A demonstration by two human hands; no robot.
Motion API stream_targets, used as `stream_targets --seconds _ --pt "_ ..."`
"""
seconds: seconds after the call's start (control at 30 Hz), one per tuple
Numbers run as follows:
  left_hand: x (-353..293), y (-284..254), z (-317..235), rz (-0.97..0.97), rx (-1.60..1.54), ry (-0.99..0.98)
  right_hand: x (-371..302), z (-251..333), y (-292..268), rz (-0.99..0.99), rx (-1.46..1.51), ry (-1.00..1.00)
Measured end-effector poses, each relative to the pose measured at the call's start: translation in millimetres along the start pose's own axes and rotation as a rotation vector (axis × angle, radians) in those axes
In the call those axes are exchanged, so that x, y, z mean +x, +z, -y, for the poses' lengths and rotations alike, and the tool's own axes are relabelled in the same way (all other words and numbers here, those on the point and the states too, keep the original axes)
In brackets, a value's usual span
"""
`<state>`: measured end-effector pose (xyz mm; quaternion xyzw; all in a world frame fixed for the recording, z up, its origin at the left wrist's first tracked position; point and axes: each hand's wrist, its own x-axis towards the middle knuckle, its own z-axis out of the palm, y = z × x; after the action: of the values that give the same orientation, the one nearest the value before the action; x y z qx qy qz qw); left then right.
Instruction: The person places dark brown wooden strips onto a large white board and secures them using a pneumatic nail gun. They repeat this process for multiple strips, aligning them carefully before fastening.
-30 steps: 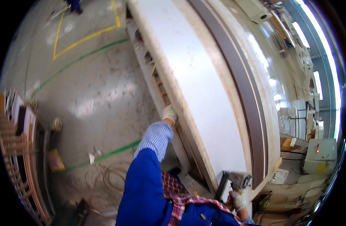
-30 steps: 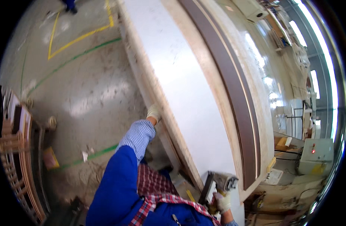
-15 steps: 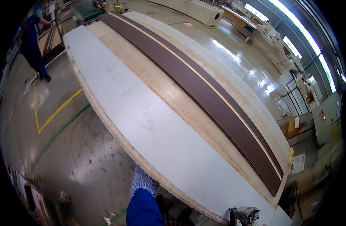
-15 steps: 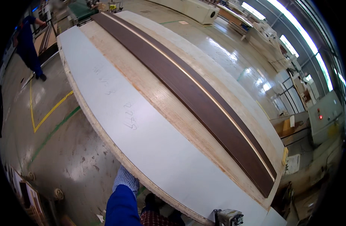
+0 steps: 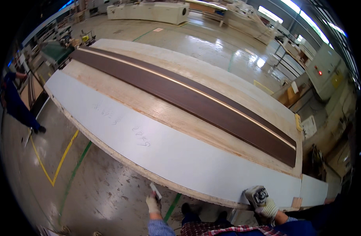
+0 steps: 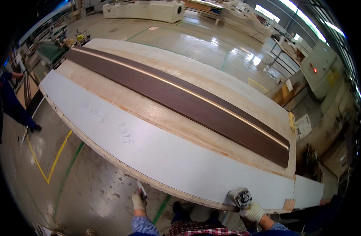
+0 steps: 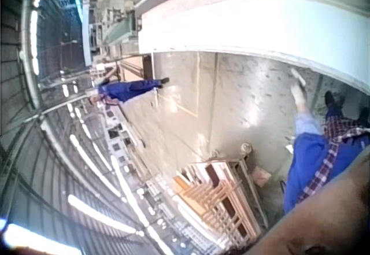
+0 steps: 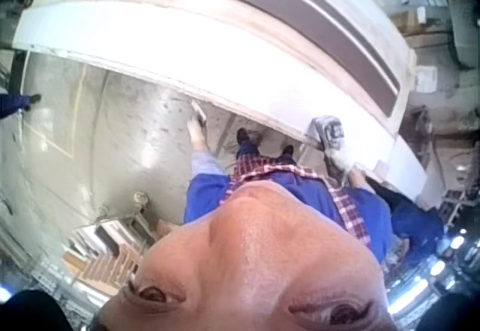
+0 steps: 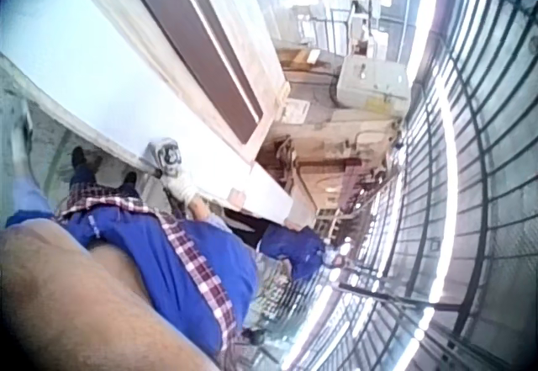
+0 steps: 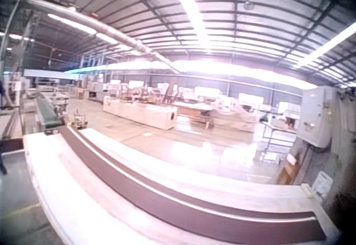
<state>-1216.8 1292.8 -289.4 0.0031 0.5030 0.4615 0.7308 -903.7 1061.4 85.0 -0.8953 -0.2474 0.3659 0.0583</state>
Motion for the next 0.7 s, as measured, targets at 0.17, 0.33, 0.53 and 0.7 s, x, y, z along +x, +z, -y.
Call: stream_targets --seconds 0.17,0.33,0.53,0.7 --pt "-117.0 15.2 -33.6 -0.143 0.27 0.314 -10.0 33.5 -10.4 -0.043 0.441 0.099" --pt "-205.0 139.7 -71.5 0.376 0.698 0.819 -22.5 64.4 -28.7 -0.104 0.844 -0.393" --pt "-311.0 272.9 -51.0 0.937 0.69 1.275 -43.3 64.6 -36.4 0.062 1.384 -0.653" --pt "-366.1 309.9 3.7 0.932 0.808 1.625 -65.4 18.4 -42.5 0.178 1.52 -0.787"
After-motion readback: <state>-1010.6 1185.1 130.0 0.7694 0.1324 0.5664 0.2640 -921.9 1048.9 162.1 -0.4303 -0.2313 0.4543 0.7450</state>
